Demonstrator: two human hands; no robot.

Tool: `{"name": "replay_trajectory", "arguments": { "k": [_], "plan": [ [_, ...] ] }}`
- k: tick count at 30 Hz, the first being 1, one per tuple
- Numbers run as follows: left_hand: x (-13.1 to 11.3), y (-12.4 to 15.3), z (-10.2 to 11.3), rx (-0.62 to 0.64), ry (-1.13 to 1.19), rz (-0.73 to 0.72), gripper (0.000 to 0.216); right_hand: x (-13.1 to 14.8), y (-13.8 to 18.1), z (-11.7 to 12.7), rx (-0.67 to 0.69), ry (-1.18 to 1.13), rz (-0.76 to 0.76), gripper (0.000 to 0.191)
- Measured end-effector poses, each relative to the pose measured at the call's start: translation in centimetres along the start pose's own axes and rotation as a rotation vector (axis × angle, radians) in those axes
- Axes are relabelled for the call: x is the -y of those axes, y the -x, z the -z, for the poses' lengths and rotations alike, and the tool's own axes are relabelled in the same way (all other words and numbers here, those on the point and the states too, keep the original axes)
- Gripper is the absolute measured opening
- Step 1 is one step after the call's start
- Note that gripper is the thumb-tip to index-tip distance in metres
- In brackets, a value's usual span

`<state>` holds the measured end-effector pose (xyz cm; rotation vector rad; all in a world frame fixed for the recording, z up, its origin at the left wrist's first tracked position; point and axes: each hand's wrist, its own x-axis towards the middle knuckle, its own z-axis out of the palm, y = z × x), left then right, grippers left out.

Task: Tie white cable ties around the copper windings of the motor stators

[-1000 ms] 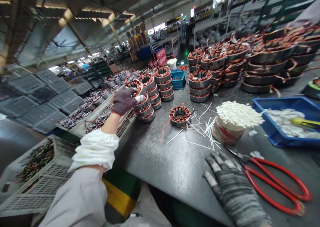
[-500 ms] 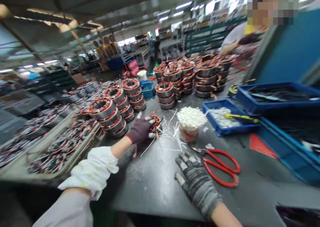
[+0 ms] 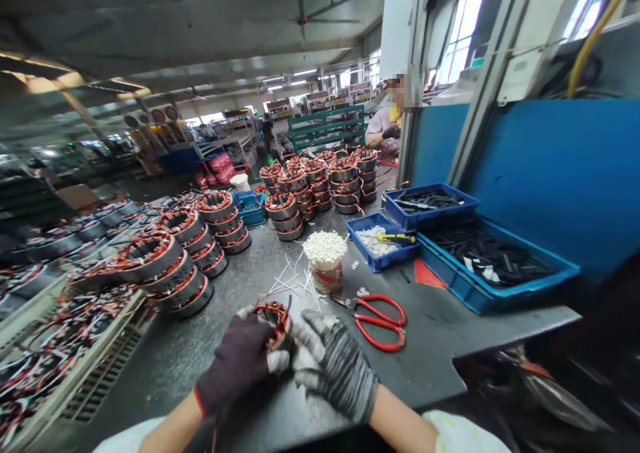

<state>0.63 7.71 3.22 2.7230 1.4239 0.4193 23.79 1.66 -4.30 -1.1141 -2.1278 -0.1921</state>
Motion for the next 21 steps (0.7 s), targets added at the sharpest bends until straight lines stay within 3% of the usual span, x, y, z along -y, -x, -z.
{"name": "replay_trajectory", "arguments": {
  "k": [2, 3, 6, 8, 10, 12, 13, 17, 19, 21],
  "plan": [
    [-1.8, 1.9, -1.9, -0.070, -0.067, -0.059, 0.024, 1.1, -0.7, 0.9, 0.008, -0.023, 0.124, 0.045],
    [-2.4, 2.5, -2.6, -0.103, -0.086, -0.059, 0.024, 1.4, -1.1, 1.2, 0.007, -0.005, 0.106, 0.038],
    [-3.7, 3.5, -3.7, -0.179, -0.129, -0.005, 0.030, 0.9, -2.1, 1.3, 0.068, 0.150, -0.224, 0.037],
    [-3.8, 4.0, -3.6, -0.249, -0.111, 0.003, 0.032, -0.2, -2.5, 0.8, 0.254, 0.215, -0.429, 0.035],
    [-3.3, 4.7, -2.9, -0.322, -0.011, -0.034, 0.032, -1.2, -2.4, 0.4, 0.457, 0.220, -0.484, 0.032],
    [-2.3, 5.9, -2.0, -0.351, 0.107, -0.129, 0.039, -2.0, -1.9, 0.6, 0.529, 0.235, -0.436, 0.033],
    [-1.8, 6.5, -1.7, -0.338, 0.138, -0.200, 0.044, -2.1, -1.6, 1.0, 0.491, 0.257, -0.407, 0.034],
    [-0.7, 8.5, -1.7, -0.308, 0.069, -0.385, 0.037, -1.0, -1.6, 3.1, 0.093, 0.226, -0.208, 0.034],
    [-1.0, 8.1, -2.0, -0.309, 0.068, -0.303, 0.028, 0.5, -2.5, 3.5, 0.068, 0.043, 0.001, 0.040],
    [-1.6, 6.5, -1.8, -0.256, 0.131, -0.089, 0.029, 2.1, -3.9, 3.1, 0.192, -0.126, 0.075, 0.045]
  ]
}}
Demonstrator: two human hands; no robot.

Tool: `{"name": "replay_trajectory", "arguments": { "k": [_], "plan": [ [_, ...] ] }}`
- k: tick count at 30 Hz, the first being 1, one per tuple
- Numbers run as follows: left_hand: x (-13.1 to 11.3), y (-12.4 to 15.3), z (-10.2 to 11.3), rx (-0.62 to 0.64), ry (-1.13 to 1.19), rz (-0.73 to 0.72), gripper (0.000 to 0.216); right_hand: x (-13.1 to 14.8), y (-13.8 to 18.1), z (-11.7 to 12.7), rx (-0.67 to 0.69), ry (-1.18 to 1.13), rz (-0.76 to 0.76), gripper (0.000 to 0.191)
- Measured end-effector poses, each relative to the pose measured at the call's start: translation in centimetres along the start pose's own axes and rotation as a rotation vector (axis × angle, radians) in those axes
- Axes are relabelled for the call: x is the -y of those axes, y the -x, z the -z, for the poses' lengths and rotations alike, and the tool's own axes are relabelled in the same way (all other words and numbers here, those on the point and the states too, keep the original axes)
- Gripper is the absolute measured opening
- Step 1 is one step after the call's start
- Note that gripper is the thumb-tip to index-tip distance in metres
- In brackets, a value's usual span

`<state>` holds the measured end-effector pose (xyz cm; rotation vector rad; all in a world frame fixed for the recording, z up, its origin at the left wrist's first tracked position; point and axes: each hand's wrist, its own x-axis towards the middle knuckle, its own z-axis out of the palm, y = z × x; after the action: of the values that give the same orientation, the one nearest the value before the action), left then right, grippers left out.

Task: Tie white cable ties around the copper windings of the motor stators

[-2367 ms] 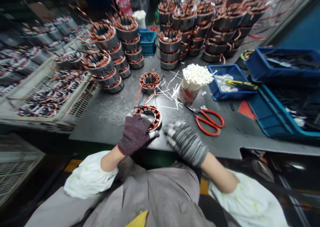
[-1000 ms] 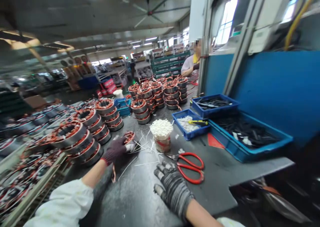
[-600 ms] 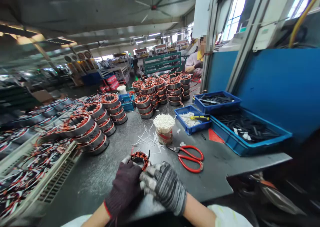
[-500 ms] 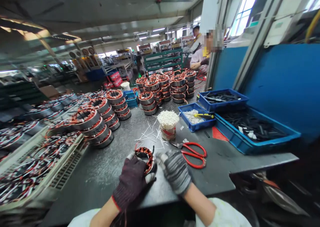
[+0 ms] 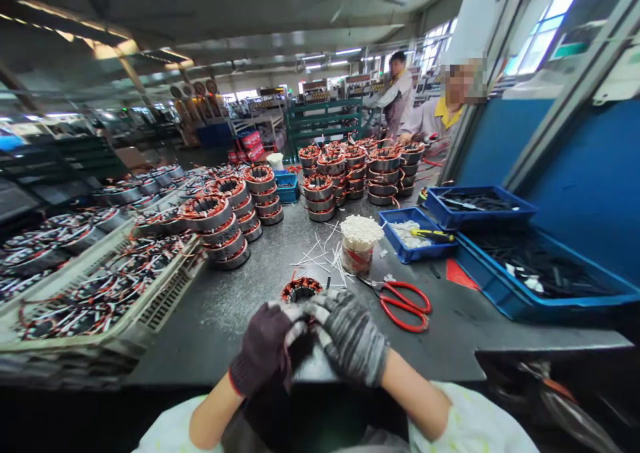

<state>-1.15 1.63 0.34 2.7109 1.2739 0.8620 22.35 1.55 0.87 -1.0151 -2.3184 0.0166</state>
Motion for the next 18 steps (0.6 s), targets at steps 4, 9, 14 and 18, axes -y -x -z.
{"name": "replay_trajectory", "arguments": {
  "k": [4, 9, 14, 18],
  "plan": [
    [0.9, -4.2, 0.6, 0.053, 0.237, 0.406, 0.046, 1.0, -2.3, -1.2, 0.209, -0.019, -0.175, 0.049],
    [3.3, -1.4, 1.3, -0.336, 0.781, 0.727, 0.055, 0.6, -3.4, -0.3, 0.356, 0.044, -0.098, 0.037],
    [-1.0, 4.6, 1.7, -0.097, 0.529, 0.457, 0.035, 0.7, -5.4, 1.4, 0.482, 0.065, -0.018, 0.035],
    [-2.9, 2.8, 2.2, -0.029, 0.120, -0.202, 0.035, 0.9, -5.6, 1.1, 0.440, 0.087, -0.015, 0.029]
  ]
}}
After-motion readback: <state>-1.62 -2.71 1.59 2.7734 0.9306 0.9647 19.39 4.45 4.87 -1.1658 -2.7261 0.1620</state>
